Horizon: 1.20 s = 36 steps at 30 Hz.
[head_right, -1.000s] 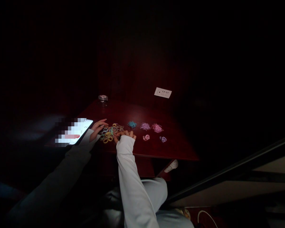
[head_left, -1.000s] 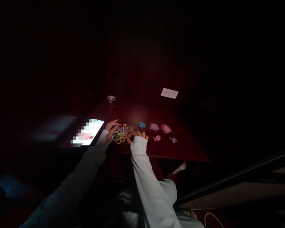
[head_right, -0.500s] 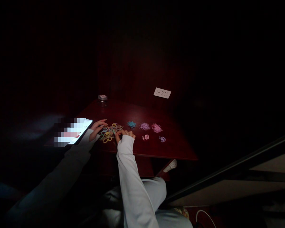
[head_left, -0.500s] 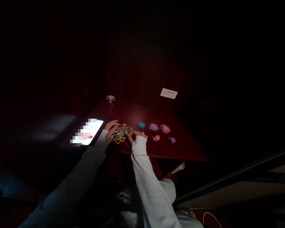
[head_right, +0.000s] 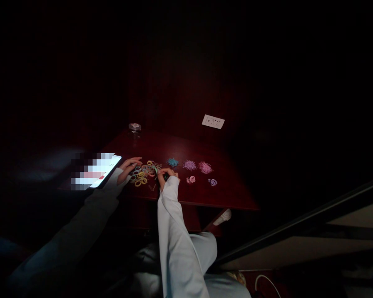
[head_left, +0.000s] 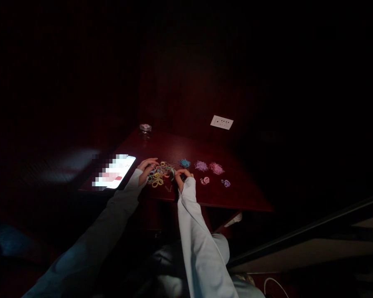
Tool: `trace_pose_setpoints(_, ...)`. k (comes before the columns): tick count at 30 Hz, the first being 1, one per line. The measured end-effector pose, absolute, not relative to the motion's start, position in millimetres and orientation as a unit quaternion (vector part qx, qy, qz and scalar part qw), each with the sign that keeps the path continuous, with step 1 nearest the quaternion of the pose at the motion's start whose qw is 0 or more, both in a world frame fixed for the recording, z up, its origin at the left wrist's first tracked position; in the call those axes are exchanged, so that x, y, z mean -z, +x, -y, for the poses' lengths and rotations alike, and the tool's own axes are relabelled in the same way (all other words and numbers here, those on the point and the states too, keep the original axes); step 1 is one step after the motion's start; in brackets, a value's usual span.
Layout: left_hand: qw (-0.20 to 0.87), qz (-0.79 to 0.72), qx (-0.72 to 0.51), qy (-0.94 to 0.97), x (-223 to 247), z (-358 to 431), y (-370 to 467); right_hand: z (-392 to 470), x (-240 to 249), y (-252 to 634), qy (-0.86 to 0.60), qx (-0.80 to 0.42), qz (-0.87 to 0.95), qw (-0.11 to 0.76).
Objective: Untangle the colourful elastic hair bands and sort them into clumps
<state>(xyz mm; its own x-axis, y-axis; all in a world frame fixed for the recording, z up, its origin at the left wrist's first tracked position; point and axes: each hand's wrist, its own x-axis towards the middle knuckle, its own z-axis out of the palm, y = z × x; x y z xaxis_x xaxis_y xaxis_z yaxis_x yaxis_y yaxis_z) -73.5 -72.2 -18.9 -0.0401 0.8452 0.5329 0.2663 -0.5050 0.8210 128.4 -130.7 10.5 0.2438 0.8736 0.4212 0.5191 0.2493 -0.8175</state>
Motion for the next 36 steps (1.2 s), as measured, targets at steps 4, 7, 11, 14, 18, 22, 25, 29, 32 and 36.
trace_pose_setpoints(4, 0.216, -0.444, -0.554, 0.670, 13, 84, -70, 129, -8, 129, -0.585, -0.167, 0.602, 0.518)
trace_pose_setpoints(7, 0.183, -0.465, -0.531, 0.684, 8, 97, -67, 127, -4, 129, -0.590, -0.165, 0.606, 0.507)
trace_pose_setpoints(11, 0.171, -0.473, -0.510, 0.698, 3, 104, -65, 128, -4, 128, -0.608, -0.138, 0.624, 0.471)
trace_pose_setpoints(14, 0.179, -0.469, -0.513, 0.696, 2, 104, -66, 132, -6, 122, -0.619, -0.096, 0.663, 0.410)
trace_pose_setpoints(18, 0.183, -0.462, -0.520, 0.695, 2, 102, -65, 135, -6, 115, -0.633, -0.046, 0.702, 0.323)
trace_pose_setpoints(22, 0.187, -0.460, -0.522, 0.694, 1, 103, -64, 134, -4, 112, -0.650, -0.013, 0.698, 0.299)
trace_pose_setpoints(25, 0.188, -0.454, -0.520, 0.698, -1, 104, -65, 136, -4, 112, -0.646, -0.007, 0.705, 0.294)
trace_pose_setpoints(29, 0.190, -0.455, -0.513, 0.703, 0, 103, -65, 139, -8, 115, -0.627, -0.028, 0.722, 0.290)
trace_pose_setpoints(32, 0.192, -0.467, -0.509, 0.697, 2, 102, -65, 139, -11, 117, -0.610, -0.050, 0.735, 0.292)
trace_pose_setpoints(36, 0.191, -0.472, -0.509, 0.694, 2, 102, -65, 136, -10, 118, -0.611, -0.063, 0.726, 0.310)
